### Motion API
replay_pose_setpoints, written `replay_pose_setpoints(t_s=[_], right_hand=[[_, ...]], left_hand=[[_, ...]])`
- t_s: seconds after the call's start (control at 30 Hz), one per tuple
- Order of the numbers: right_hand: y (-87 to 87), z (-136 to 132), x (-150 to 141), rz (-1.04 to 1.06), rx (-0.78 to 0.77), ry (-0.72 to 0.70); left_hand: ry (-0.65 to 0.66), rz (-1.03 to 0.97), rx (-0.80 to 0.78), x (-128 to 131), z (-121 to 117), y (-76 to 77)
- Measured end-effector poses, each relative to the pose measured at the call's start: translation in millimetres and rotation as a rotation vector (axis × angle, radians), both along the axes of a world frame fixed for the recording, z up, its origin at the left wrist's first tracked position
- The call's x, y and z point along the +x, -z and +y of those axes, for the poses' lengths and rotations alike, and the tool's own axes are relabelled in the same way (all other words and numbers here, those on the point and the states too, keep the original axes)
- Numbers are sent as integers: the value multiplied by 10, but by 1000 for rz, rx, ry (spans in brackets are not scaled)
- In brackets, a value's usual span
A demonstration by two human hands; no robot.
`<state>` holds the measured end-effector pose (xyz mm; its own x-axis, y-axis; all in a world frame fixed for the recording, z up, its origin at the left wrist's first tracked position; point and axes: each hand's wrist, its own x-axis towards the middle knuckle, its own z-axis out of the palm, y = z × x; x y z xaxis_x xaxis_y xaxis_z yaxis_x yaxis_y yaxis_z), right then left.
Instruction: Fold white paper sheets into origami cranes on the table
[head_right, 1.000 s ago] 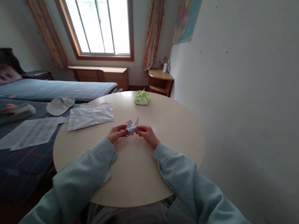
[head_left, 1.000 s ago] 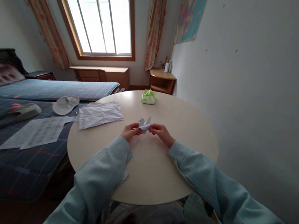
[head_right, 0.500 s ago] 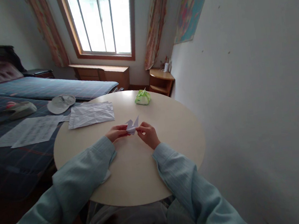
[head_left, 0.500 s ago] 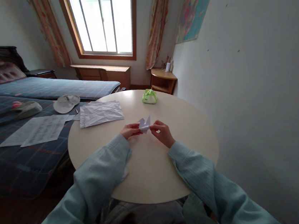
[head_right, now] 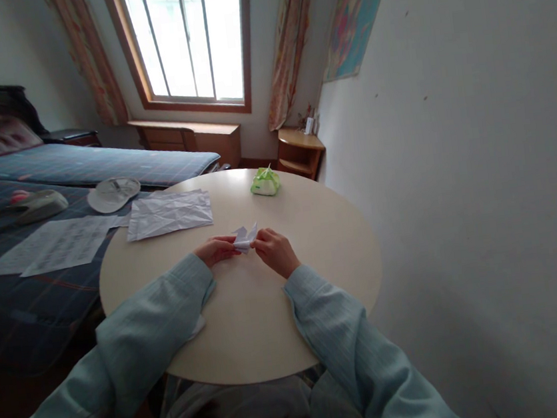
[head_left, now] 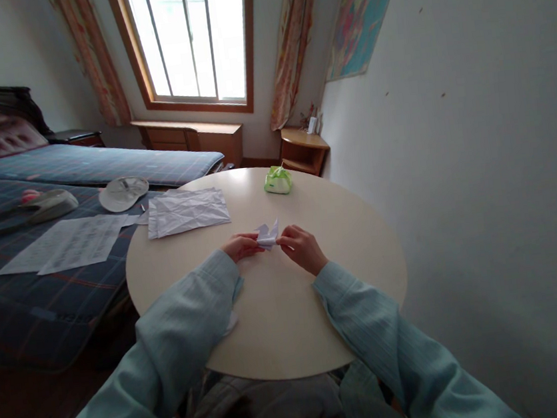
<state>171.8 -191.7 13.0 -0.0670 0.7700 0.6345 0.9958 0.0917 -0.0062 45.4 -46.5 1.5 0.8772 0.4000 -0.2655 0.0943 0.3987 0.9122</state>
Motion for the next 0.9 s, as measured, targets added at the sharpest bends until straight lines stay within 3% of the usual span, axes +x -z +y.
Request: replay_pose_setpoints(t_s=[0.3, 0.67, 0.9], right_hand=[[-14, -4, 3, -105, -29, 10], [6, 4, -4, -131, -19, 20], [8, -3, -13, -87, 5, 48]], left_hand=[[53, 19, -7, 5, -1, -41], [-32, 12, 80, -1, 20, 88], [-88, 36, 97, -6, -21, 51]])
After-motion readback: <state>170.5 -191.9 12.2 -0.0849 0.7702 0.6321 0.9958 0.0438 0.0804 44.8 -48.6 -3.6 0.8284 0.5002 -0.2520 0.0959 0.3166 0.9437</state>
